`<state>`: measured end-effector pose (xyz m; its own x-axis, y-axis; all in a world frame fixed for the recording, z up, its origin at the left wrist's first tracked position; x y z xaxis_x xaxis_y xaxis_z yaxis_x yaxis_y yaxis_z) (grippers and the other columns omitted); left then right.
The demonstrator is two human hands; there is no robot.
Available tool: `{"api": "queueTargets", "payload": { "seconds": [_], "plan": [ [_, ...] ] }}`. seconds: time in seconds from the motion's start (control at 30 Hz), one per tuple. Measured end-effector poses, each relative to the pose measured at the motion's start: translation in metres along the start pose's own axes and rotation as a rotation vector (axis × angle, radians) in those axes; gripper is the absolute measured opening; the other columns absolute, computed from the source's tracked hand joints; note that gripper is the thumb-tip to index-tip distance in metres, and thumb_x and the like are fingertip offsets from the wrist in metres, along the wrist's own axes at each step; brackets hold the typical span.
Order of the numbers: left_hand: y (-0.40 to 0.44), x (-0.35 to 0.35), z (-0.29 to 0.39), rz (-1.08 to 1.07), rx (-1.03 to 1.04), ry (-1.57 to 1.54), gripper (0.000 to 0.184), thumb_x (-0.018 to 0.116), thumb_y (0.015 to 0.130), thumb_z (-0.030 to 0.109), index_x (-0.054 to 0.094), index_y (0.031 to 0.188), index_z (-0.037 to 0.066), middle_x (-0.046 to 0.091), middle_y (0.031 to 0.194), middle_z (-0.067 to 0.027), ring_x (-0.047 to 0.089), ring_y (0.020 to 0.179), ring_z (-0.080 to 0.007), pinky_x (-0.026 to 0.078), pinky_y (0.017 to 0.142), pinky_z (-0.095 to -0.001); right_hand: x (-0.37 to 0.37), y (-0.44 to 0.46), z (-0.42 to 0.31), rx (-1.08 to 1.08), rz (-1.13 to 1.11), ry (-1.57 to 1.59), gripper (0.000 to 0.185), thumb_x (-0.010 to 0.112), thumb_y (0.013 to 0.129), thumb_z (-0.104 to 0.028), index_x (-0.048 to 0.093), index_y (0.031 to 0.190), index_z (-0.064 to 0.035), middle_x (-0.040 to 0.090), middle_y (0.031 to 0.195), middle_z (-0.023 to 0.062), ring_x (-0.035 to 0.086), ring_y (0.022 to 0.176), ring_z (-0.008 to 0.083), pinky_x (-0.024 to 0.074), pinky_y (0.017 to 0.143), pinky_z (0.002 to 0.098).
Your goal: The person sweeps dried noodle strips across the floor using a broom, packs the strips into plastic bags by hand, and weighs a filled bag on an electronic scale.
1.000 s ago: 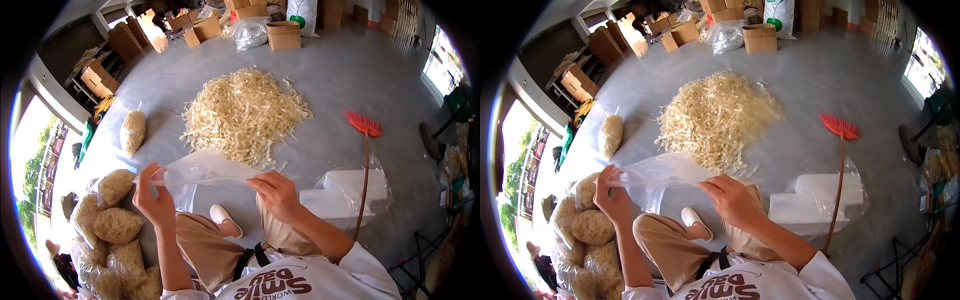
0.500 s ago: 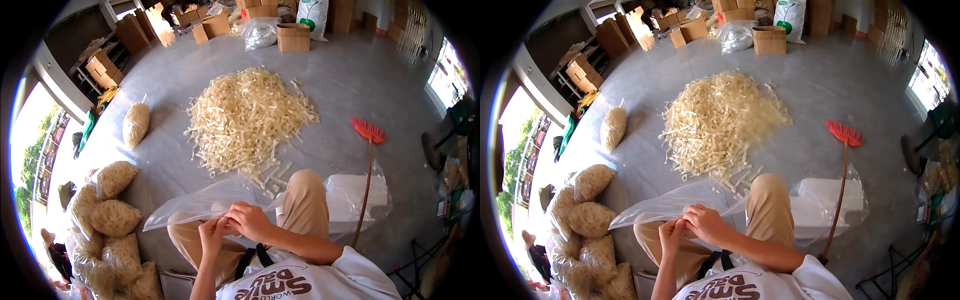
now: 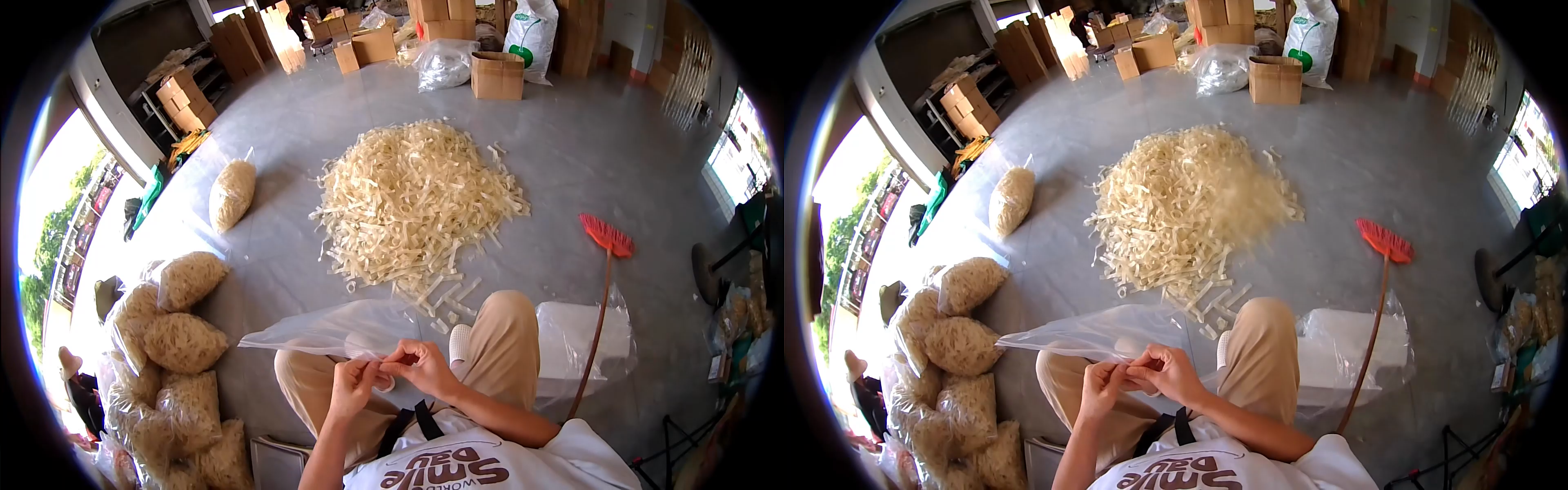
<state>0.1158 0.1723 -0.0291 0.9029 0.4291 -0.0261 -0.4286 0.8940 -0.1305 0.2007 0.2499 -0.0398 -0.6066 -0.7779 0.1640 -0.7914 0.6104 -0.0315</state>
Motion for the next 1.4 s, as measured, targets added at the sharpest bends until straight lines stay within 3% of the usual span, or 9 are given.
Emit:
{"api": "queueTargets", "payload": {
  "seconds": [0.23,0.37,0.47,0.53,0.6,0.7,0.83,0.97,1.4],
  "plan": [
    [0.005,-0.012,0.02,0.165,0.166,0.414,0.014,0.058,0.082,0.009,0.063,0.084,-0.004,0.06,0.058,-0.0063,0.06,0.056,-0.0102,0.048,0.052,-0.0243,0.004,-0.012,-0.05,-0.261,0.013,-0.012,0.01,0.07,0.076,-0.004,0.06,0.077,-0.0001,0.059,0.071,0.0039,0.054,0.065,0.0067,0.0426,0.058,0.0214],
    [0.019,-0.019,0.019,0.092,0.112,1.404,0.019,0.064,0.078,0.018,0.058,0.082,0.001,0.057,0.065,-0.0048,0.059,0.06,-0.0177,0.049,0.059,-0.0267,-0.006,-0.027,-0.103,-0.459,0.023,-0.041,0.008,0.068,0.076,0.001,0.06,0.076,-0.0008,0.058,0.073,0.0061,0.054,0.067,0.0111,0.0419,0.061,0.0246],
    [-0.008,-0.11,0.035,0.605,0.301,-0.157,0.027,0.065,0.077,0.019,0.054,0.096,0.002,0.058,0.081,-0.0072,0.059,0.071,-0.0175,0.049,0.062,-0.0265,-0.049,-0.035,-0.122,-0.511,0.209,0.028,0.008,0.064,0.079,0.002,0.057,0.078,-0.0005,0.055,0.077,0.0058,0.05,0.065,0.0087,0.0421,0.058,0.0217],
    [-0.019,-0.154,0.029,0.777,0.45,-0.3,0.035,0.065,0.078,0.018,0.05,0.106,0.004,0.057,0.093,-0.0093,0.059,0.079,-0.0184,0.05,0.065,-0.027,-0.074,-0.04,-0.123,-0.586,0.332,0.054,0.009,0.062,0.081,0.001,0.053,0.08,-0.001,0.051,0.081,0.0055,0.048,0.063,0.0062,0.0415,0.053,0.0184],
    [-0.019,-0.176,0.013,0.787,0.554,0.097,0.039,0.064,0.079,0.017,0.046,0.112,0.005,0.055,0.099,-0.0106,0.059,0.082,-0.0194,0.05,0.066,-0.0276,-0.079,-0.036,-0.111,-0.543,0.374,0.077,0.009,0.061,0.082,0.001,0.053,0.079,-0.0012,0.051,0.081,0.0053,0.047,0.062,0.0058,0.0411,0.052,0.0186],
    [0.02,-0.108,-0.01,0.174,-0.17,-0.29,0.022,0.054,0.082,0.002,0.049,0.103,-0.001,0.058,0.091,-0.0114,0.059,0.073,-0.0196,0.049,0.054,-0.0209,-0.079,-0.032,-0.107,-0.474,0.416,-0.021,0.008,0.061,0.083,-0.002,0.054,0.08,-0.0019,0.053,0.078,0.0038,0.048,0.058,0.0048,0.041,0.051,0.0182],
    [0.019,-0.032,0.026,0.142,-0.118,-0.596,0.012,0.05,0.084,0.004,0.051,0.095,0.002,0.055,0.075,-0.0045,0.052,0.059,-0.0118,0.038,0.043,-0.0182,-0.071,-0.022,-0.1,-0.376,0.287,-0.335,0.009,0.062,0.084,-0.006,0.054,0.086,-0.0007,0.056,0.068,0.0004,0.052,0.061,0.0044,0.0423,0.054,0.0177],
    [0.018,-0.08,0.03,0.102,0.007,-0.767,0.005,0.049,0.086,0.005,0.052,0.089,0.004,0.043,0.062,0.0023,0.04,0.051,-0.005,0.032,0.04,-0.017,-0.148,-0.038,-0.108,-0.344,0.603,-0.234,0.01,0.059,0.086,-0.007,0.052,0.081,-0.001,0.052,0.067,-0.0011,0.047,0.058,0.0017,0.0387,0.05,0.0179],
    [0.02,-0.185,0.076,0.741,0.346,-0.283,0.008,0.053,0.089,0.011,0.054,0.081,0.009,0.031,0.058,0.0098,0.025,0.048,0.0012,0.019,0.038,-0.0176,-0.228,-0.074,-0.073,-0.301,0.591,-0.231,0.014,0.058,0.086,-0.008,0.056,0.099,-0.0021,0.056,0.083,0.0023,0.055,0.074,0.0091,0.0443,0.06,0.0204]
  ]
}}
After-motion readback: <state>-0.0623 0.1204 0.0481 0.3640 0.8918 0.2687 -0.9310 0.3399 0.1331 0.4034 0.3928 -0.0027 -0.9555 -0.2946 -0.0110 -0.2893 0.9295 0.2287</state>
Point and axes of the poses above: each hand's wrist, its own y-axis towards the middle knuckle, its own x-axis out of the palm, z = x × y, the point moved 10 cm from there along y, towards the middle knuckle
